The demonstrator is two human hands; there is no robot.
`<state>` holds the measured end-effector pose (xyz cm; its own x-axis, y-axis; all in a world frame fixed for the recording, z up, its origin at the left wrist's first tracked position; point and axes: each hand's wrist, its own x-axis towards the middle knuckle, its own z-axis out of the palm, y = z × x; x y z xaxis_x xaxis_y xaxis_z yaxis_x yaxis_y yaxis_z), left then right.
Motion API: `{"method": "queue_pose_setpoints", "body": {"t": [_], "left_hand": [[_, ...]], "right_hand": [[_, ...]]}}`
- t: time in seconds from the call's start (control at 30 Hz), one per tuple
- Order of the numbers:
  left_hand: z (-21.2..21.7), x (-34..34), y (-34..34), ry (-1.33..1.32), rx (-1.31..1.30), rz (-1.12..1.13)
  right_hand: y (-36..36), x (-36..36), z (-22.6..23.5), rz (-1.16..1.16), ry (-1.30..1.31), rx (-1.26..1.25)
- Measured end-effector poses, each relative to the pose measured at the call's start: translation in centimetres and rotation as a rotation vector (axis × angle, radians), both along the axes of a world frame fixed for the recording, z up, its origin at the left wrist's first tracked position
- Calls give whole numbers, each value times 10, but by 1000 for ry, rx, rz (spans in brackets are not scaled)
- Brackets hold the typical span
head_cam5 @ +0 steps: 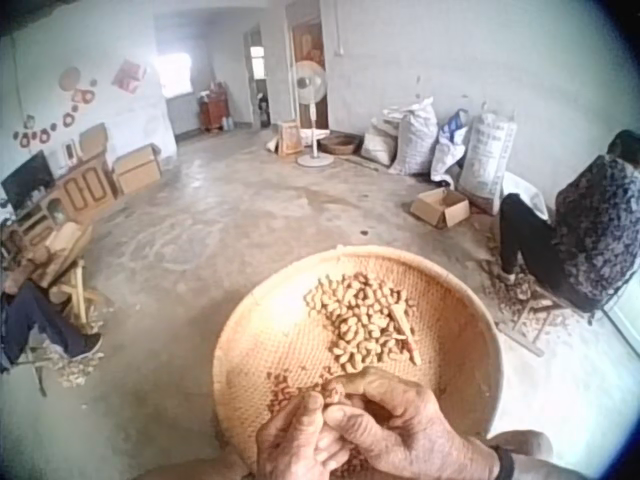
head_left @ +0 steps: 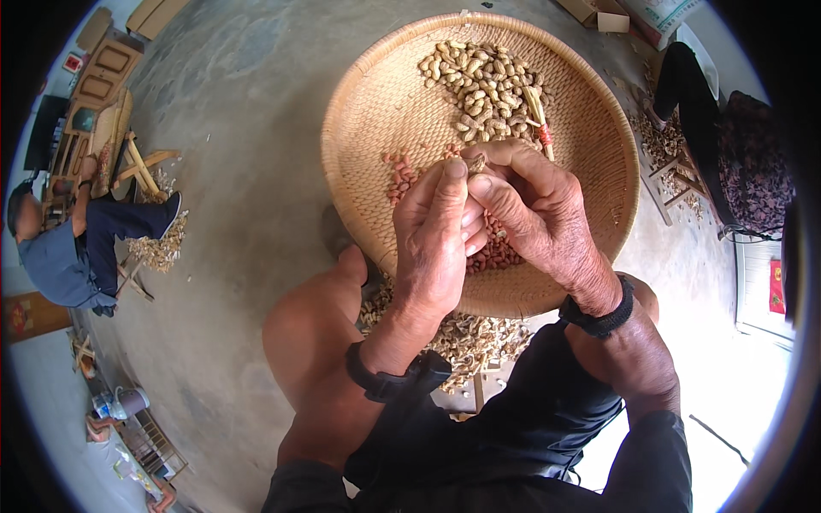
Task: The person shells peanuts by hand over a large woven tray, picking up individual pods, squeezing the shells to release the seeds, and dropping the empty shells onto the floor while keeping the seeds in the tray. The person also handles and inspects small wooden components tied with a red band.
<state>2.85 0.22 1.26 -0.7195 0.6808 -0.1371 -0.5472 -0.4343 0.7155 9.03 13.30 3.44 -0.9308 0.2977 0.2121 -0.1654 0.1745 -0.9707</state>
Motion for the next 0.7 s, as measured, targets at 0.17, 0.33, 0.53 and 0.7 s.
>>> {"method": "queue_pose_setpoints", "body": {"t": [0.17,0.33,0.53,0.7], "left_hand": [[5,-2,-2,-115,-12,-35],[4,-5,-3,-104,-33,-90],[6,-3,-1,310,-287,23],[5,-4,-1,355,-313,-43]], "right_hand": [[6,-1,-3,-12,54,126],[16,-2,-3,-21,150,379],[12,3,1,21,-9,326],[12,4,12,42,-67,397]]}}
